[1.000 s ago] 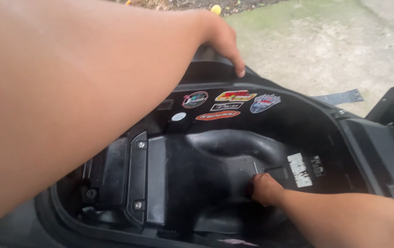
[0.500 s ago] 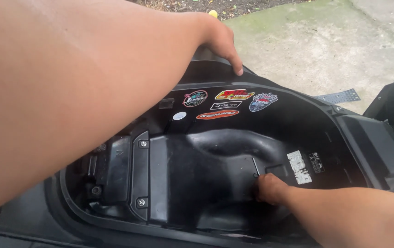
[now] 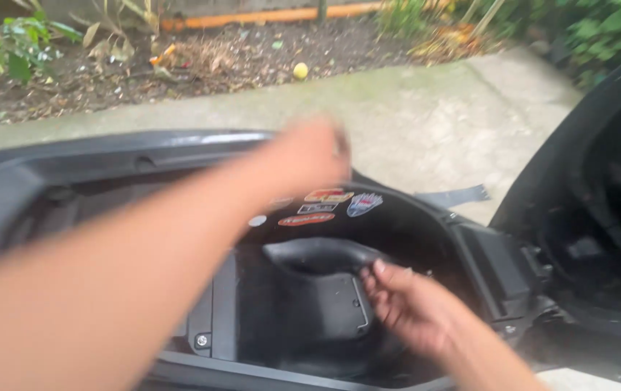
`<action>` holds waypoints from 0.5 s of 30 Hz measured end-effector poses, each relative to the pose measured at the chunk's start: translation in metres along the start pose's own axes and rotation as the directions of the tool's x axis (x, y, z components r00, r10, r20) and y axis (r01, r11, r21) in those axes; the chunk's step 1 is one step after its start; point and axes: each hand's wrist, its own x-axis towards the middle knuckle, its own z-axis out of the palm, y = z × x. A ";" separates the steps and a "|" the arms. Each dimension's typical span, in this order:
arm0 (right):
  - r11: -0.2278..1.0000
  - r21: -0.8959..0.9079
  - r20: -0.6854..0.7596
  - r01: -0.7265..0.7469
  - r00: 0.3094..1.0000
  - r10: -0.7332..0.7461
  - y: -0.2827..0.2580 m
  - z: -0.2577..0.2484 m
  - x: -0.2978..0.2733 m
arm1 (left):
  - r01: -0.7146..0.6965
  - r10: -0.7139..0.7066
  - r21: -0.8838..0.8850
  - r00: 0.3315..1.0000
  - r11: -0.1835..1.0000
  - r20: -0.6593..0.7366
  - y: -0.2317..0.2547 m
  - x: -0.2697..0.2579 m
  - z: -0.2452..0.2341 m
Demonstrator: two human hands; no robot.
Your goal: Installing plastic clips and screws to secure the body panels and storage compartment of a scooter.
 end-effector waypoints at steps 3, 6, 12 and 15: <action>0.993 0.121 0.036 0.013 0.999 -0.018 0.015 0.056 -0.056 | 0.189 -0.135 -0.185 0.953 0.964 0.271 0.040 -0.091 -0.025; 0.991 0.134 0.074 0.020 0.997 -0.030 0.027 0.106 -0.098 | 0.415 -0.252 -0.409 0.883 0.813 0.395 0.044 -0.150 -0.050; 0.998 -0.030 0.067 0.063 0.996 -0.060 0.048 0.165 -0.148 | 0.476 -0.286 -0.621 0.877 0.623 0.386 0.034 -0.209 -0.091; 0.989 -0.089 0.060 0.121 0.991 -0.116 0.057 0.175 -0.161 | 0.439 -0.254 -0.685 0.898 0.582 0.360 0.036 -0.226 -0.107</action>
